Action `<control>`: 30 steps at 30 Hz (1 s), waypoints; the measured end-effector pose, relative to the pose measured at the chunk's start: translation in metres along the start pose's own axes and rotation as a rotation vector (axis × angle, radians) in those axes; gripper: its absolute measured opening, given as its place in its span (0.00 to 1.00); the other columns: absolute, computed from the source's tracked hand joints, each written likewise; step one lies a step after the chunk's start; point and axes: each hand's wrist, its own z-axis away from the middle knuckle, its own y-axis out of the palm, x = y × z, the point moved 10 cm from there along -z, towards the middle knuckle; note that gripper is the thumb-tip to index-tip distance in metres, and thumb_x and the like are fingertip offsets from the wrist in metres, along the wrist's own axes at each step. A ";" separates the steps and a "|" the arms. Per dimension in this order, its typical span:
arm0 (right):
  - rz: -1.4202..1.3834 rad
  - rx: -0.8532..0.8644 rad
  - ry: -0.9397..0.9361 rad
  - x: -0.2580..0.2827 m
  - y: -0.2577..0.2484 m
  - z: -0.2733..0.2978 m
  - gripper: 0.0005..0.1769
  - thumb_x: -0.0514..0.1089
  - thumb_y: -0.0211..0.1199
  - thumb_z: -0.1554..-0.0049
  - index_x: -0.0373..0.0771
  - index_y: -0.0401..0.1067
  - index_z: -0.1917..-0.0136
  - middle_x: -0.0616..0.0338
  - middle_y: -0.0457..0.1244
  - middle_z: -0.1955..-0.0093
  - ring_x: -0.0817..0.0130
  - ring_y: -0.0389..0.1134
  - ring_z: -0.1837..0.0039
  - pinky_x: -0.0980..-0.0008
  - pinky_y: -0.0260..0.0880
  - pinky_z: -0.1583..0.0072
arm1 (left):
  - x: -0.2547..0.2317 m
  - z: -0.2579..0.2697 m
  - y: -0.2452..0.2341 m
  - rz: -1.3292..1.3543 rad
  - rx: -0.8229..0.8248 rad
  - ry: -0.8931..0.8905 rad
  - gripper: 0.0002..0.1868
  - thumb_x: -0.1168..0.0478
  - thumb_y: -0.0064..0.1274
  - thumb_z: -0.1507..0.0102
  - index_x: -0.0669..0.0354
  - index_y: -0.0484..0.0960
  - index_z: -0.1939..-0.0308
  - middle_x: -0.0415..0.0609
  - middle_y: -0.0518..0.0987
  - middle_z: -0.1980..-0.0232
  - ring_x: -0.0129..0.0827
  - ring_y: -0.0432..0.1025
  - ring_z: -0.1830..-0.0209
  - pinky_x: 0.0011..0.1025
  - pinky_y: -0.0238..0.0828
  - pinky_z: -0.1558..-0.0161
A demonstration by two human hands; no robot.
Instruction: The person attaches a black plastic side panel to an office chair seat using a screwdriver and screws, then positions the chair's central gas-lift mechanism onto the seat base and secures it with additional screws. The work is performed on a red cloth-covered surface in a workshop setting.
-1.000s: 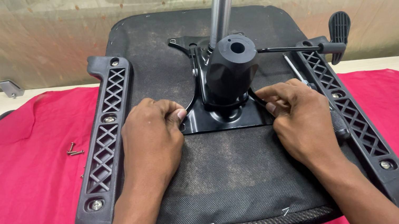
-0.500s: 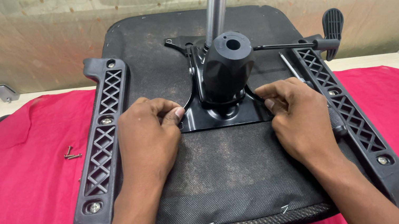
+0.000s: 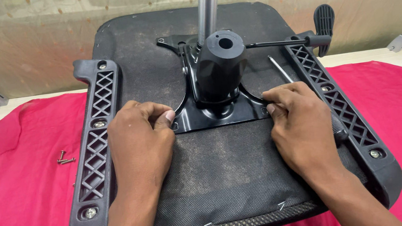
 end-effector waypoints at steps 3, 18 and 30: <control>0.007 0.039 0.088 -0.008 0.004 0.000 0.09 0.35 0.63 0.43 0.35 0.80 0.49 0.51 0.69 0.50 0.57 0.72 0.51 0.61 0.71 0.48 | 0.005 -0.001 0.005 -0.031 0.055 -0.055 0.05 0.62 0.61 0.41 0.58 0.90 0.65 0.49 0.80 0.68 0.37 0.75 0.69 0.37 0.71 0.60; 0.066 -0.011 0.036 -0.005 0.002 0.000 0.10 0.33 0.61 0.42 0.33 0.80 0.49 0.48 0.68 0.50 0.52 0.70 0.49 0.57 0.69 0.45 | 0.009 -0.001 0.009 0.067 0.057 -0.065 0.05 0.61 0.63 0.41 0.56 0.90 0.63 0.44 0.80 0.67 0.32 0.74 0.71 0.33 0.70 0.64; 0.046 0.001 0.005 -0.004 0.004 -0.001 0.09 0.33 0.59 0.41 0.32 0.79 0.50 0.48 0.67 0.51 0.51 0.69 0.47 0.56 0.68 0.43 | 0.007 -0.001 0.008 0.034 0.056 -0.037 0.05 0.61 0.63 0.41 0.57 0.90 0.63 0.45 0.79 0.67 0.34 0.73 0.72 0.35 0.69 0.65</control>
